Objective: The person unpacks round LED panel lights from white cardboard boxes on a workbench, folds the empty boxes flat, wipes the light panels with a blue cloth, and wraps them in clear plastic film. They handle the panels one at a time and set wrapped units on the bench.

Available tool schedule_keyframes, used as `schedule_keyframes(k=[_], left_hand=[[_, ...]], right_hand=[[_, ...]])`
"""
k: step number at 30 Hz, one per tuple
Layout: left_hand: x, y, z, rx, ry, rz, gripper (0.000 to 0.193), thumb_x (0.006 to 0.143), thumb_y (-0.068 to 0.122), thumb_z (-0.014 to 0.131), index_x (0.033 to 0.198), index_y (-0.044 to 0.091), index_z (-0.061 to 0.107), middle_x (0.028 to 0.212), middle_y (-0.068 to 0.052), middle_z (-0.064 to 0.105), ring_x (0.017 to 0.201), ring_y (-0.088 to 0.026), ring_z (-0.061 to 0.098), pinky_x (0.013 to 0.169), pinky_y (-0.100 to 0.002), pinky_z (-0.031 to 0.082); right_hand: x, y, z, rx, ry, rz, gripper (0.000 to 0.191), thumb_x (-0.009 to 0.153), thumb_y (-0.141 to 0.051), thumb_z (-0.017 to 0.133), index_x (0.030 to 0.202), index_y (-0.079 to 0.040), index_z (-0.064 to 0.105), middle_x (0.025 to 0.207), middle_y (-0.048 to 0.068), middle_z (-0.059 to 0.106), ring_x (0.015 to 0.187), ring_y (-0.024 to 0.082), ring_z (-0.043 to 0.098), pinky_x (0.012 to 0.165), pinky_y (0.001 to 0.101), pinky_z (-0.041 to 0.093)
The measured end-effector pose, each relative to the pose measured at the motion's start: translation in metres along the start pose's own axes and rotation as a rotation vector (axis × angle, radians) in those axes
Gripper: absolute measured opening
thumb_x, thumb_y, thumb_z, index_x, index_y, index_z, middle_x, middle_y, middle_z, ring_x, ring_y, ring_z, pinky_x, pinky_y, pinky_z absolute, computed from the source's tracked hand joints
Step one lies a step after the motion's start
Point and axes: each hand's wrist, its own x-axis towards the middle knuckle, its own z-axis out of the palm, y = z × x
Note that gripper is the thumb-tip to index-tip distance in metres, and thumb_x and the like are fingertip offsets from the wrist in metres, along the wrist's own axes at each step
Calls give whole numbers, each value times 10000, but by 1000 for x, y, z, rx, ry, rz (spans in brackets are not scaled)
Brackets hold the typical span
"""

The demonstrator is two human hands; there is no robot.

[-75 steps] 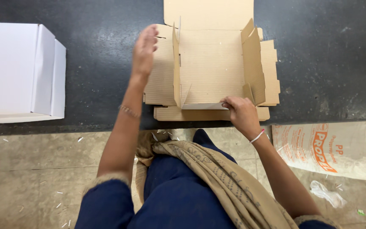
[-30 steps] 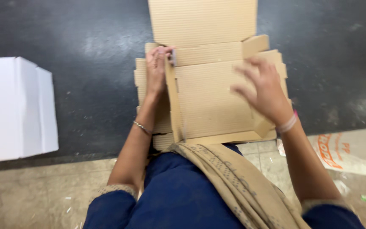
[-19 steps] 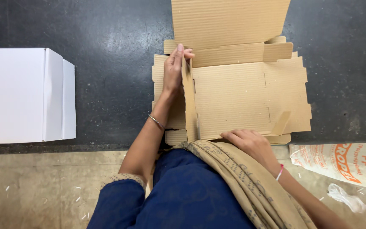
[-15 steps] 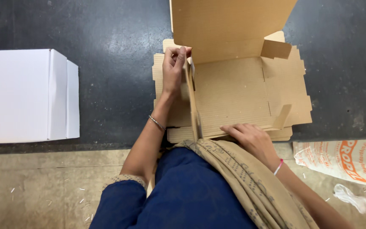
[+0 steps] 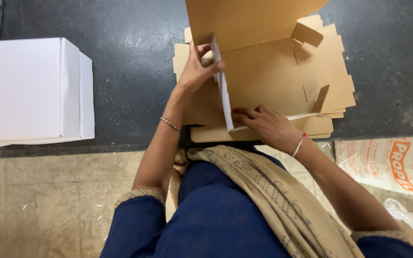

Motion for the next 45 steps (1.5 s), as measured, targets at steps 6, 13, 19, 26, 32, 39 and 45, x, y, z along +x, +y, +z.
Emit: schedule_keyframes(k=[6, 13, 19, 26, 32, 39, 45], left_hand=[[-1, 3, 33, -219, 175, -44, 1025, 674, 365, 952, 1385, 30, 294, 1380, -162, 522, 1316, -304, 579, 1057, -451, 586], [-1, -3, 74, 56, 466, 182, 1194, 744, 92, 906, 1556, -62, 44, 1446, -229, 491, 1332, -331, 527, 1119, -384, 462], [3, -6, 84, 330, 521, 100, 999, 756, -115, 644, 1600, -55, 114, 1565, -286, 421, 1415, -430, 427, 1115, -398, 443], [-60, 6, 74, 251, 573, 169, 671, 1009, 230, 737, 1488, -55, 362, 1471, -286, 466, 1397, -413, 475, 1194, -430, 364], [-94, 22, 68, 842, 55, 692, 621, 858, 366, 791, 1324, 31, 554, 1365, -148, 546, 1353, -351, 507, 1154, -444, 412], [-42, 24, 52, 965, -152, 879, 463, 813, 562, 776, 933, 126, 675, 987, -51, 636, 952, -251, 628, 880, -440, 474], [-29, 16, 54, 945, -267, 845, 490, 842, 625, 764, 787, 147, 671, 834, -14, 654, 847, -219, 660, 744, -408, 495]], right_hand=[[-16, 1, 17, 21, 155, 77, 427, 821, 28, 595, 1217, -119, 659, 1302, 15, 633, 1125, 246, 609, 908, 379, 535], [-31, -12, 21, 25, 320, 332, 367, 784, -281, 751, 1081, -69, 707, 1098, 99, 643, 1073, 321, 587, 914, 457, 484], [0, -39, 32, 113, 510, 337, 546, 948, -327, 727, 1305, 54, 570, 1211, 242, 579, 1075, 410, 560, 855, 493, 507], [33, -32, 62, 73, 349, 563, 272, 878, -49, 547, 1142, 13, 571, 1131, 214, 560, 1043, 399, 586, 819, 483, 547], [-12, -10, 55, -140, 482, 478, 309, 867, -68, 579, 1172, -16, 586, 1087, 146, 577, 1016, 338, 594, 840, 439, 524], [1, -12, 49, -151, 570, 629, 326, 856, -355, 770, 973, -84, 633, 934, 84, 613, 898, 290, 632, 729, 428, 488], [1, -2, 54, -107, 539, 667, 365, 875, -432, 777, 884, -89, 652, 871, 82, 652, 818, 288, 658, 672, 435, 509]])
